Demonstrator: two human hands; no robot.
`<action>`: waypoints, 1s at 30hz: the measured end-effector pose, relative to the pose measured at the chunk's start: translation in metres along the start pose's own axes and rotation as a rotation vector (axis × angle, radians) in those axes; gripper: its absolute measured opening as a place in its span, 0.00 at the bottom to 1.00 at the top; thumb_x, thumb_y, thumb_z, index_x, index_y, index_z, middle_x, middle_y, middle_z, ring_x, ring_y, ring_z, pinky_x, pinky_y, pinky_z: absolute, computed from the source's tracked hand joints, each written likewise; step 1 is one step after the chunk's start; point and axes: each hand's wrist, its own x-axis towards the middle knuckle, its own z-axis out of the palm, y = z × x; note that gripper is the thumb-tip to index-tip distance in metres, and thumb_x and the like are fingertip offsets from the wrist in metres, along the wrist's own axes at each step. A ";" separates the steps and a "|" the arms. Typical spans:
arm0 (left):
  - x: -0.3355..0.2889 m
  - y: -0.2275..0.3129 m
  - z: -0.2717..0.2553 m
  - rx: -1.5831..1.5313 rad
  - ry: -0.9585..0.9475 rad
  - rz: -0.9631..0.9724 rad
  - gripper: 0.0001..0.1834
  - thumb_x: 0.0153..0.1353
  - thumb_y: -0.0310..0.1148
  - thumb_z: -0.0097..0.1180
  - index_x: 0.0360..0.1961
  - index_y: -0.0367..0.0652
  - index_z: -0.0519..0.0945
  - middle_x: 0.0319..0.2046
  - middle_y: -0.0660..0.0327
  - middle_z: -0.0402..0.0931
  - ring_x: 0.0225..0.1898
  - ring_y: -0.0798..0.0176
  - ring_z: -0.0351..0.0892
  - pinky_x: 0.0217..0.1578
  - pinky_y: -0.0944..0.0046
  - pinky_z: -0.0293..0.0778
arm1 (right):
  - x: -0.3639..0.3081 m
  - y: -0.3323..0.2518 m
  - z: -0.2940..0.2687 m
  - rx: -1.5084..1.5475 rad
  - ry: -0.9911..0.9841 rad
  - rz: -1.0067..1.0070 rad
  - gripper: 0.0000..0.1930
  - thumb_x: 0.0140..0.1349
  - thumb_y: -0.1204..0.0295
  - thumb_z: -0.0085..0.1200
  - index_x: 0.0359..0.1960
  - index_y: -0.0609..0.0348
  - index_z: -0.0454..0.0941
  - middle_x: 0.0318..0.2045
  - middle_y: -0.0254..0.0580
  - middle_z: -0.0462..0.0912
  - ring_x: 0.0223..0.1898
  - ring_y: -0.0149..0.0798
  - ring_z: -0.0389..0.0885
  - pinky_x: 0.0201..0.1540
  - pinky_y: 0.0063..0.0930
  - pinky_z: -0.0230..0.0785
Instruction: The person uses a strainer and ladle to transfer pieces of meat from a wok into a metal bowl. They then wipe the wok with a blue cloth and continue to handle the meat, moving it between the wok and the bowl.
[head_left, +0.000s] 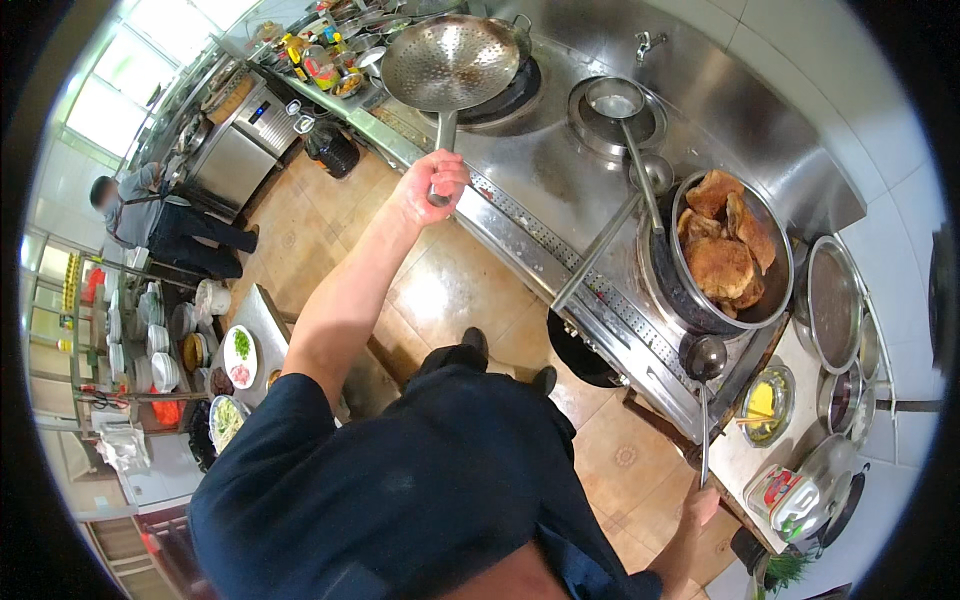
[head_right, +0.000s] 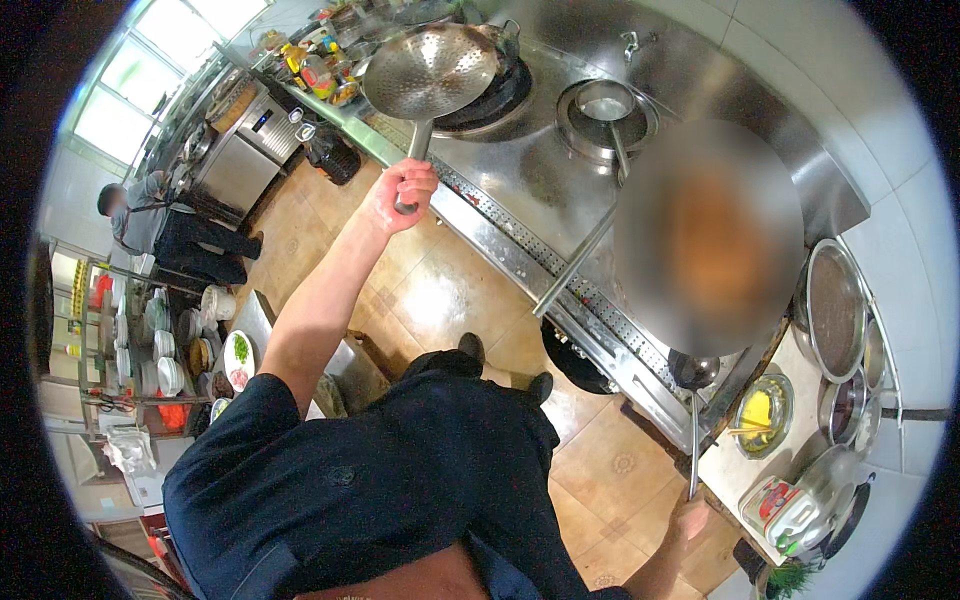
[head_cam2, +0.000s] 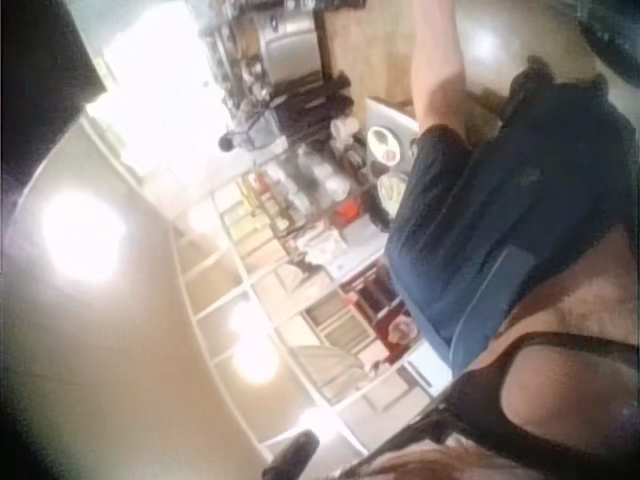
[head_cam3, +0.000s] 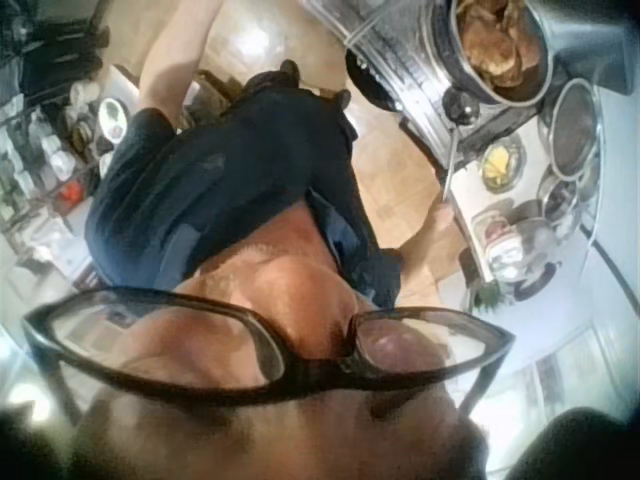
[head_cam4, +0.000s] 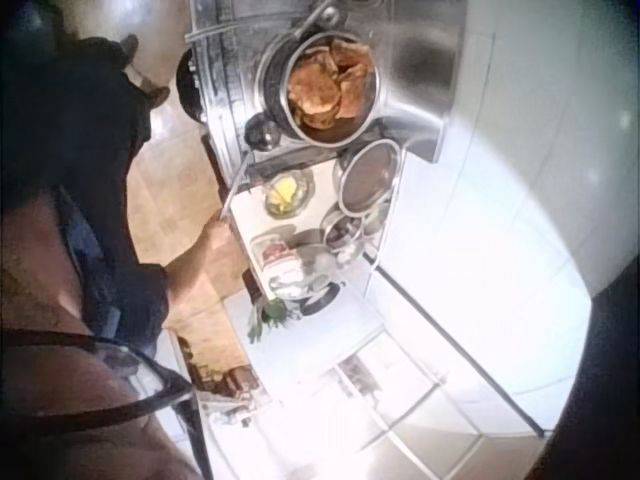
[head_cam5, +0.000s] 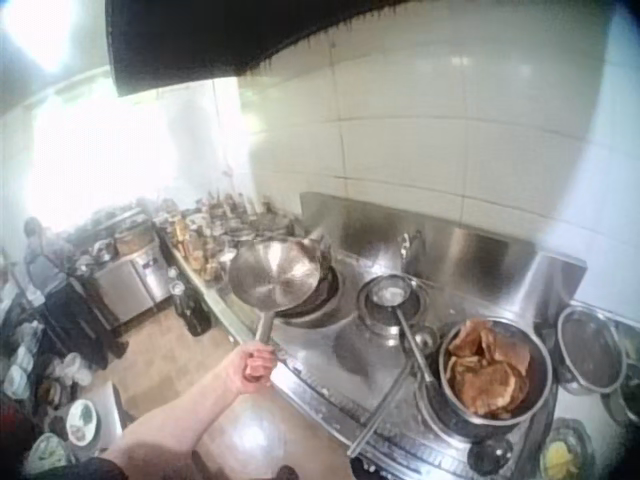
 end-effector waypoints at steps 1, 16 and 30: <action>0.001 0.007 -0.005 0.025 0.028 0.032 0.16 0.61 0.24 0.48 0.18 0.48 0.61 0.15 0.72 0.58 0.14 0.76 0.57 0.12 0.74 0.54 | -0.013 -0.011 -0.009 -0.002 -0.007 0.009 0.25 0.62 0.49 0.53 0.30 0.64 0.80 0.26 0.63 0.80 0.33 0.62 0.81 0.34 0.51 0.71; 0.031 0.141 -0.053 0.233 0.296 0.209 0.14 0.58 0.22 0.51 0.20 0.47 0.62 0.15 0.70 0.59 0.13 0.75 0.58 0.11 0.73 0.55 | -0.076 -0.315 -0.087 0.590 -0.238 -0.278 0.21 0.61 0.58 0.59 0.22 0.63 0.69 0.16 0.39 0.67 0.19 0.33 0.61 0.23 0.32 0.58; 0.007 0.177 -0.057 0.574 0.580 0.474 0.07 0.53 0.20 0.52 0.21 0.36 0.68 0.14 0.57 0.65 0.12 0.63 0.63 0.12 0.59 0.64 | 0.002 -0.740 -0.197 1.435 -1.014 -0.456 0.22 0.69 0.66 0.51 0.62 0.54 0.65 0.22 0.31 0.67 0.14 0.24 0.63 0.11 0.20 0.55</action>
